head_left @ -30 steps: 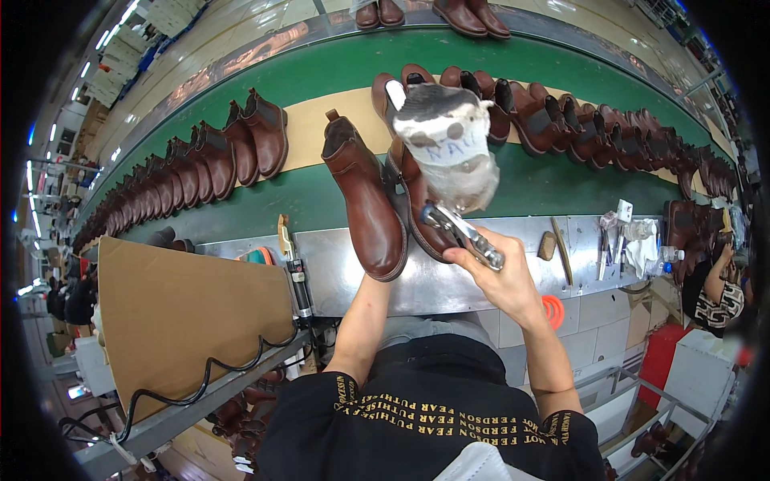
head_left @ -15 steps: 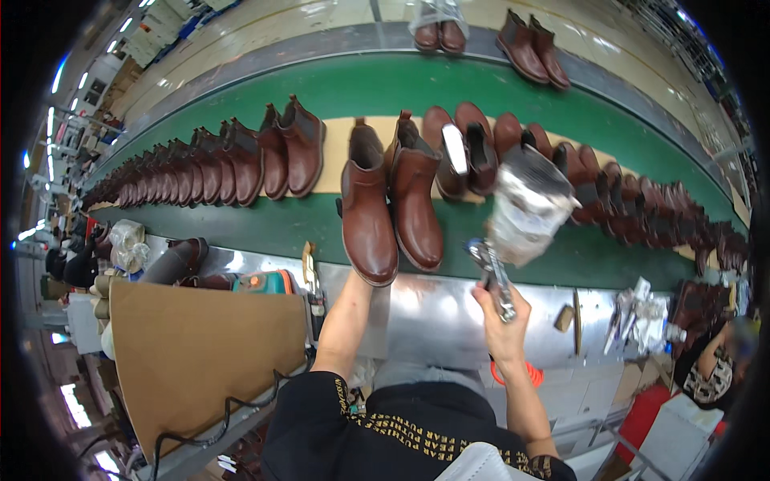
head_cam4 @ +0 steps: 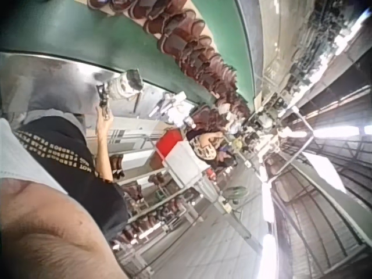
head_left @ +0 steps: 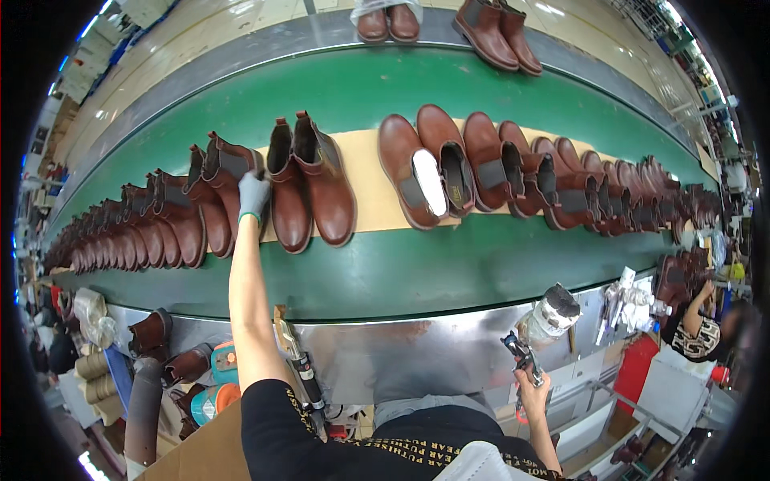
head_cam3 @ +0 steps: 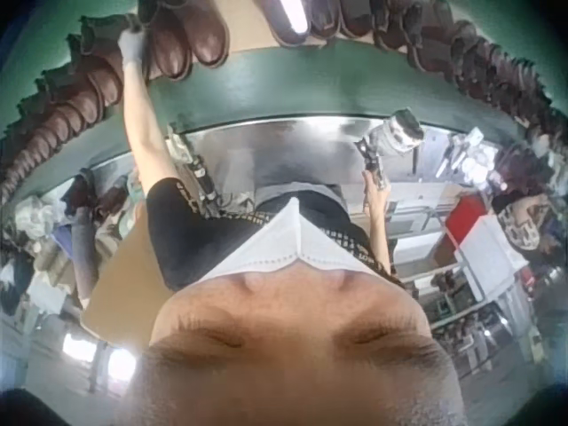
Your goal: Cleaning and inspecting brown leather chelsea boots on a factory assembly line.
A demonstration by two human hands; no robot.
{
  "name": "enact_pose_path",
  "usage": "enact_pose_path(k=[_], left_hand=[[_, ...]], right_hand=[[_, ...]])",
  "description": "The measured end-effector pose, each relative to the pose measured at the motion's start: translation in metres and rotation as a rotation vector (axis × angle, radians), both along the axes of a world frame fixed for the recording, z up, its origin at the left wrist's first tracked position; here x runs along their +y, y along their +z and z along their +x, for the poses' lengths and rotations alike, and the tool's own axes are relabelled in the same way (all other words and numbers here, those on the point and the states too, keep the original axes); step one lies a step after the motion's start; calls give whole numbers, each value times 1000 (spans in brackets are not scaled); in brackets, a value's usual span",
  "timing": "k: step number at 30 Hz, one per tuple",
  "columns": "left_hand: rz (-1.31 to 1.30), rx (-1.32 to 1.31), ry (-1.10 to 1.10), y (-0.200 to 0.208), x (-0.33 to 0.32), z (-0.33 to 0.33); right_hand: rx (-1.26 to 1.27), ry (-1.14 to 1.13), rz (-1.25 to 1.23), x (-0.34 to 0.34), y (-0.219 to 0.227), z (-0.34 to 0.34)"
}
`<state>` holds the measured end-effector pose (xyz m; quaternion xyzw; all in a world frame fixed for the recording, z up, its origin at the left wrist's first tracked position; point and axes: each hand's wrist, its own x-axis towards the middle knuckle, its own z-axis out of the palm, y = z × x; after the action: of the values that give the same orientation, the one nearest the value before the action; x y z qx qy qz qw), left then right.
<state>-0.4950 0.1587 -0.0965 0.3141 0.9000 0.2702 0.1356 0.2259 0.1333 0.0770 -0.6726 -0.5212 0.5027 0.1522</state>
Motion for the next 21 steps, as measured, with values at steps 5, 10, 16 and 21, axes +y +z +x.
enact_pose_path(k=[5, 10, 16, 21], left_hand=[[599, 597, 194, 152, 49, 149], [26, 358, -771, 197, 108, 330], [-66, 728, -577, 138, 135, 362], [-103, 457, -634, 134, 149, 330]], right_hand=[[52, 37, 179, 17, -58, 28], [56, 65, 70, 43, -78, 67], [229, -1, -73, 48, -92, 81], [320, 83, -2, 50, -92, 96]])
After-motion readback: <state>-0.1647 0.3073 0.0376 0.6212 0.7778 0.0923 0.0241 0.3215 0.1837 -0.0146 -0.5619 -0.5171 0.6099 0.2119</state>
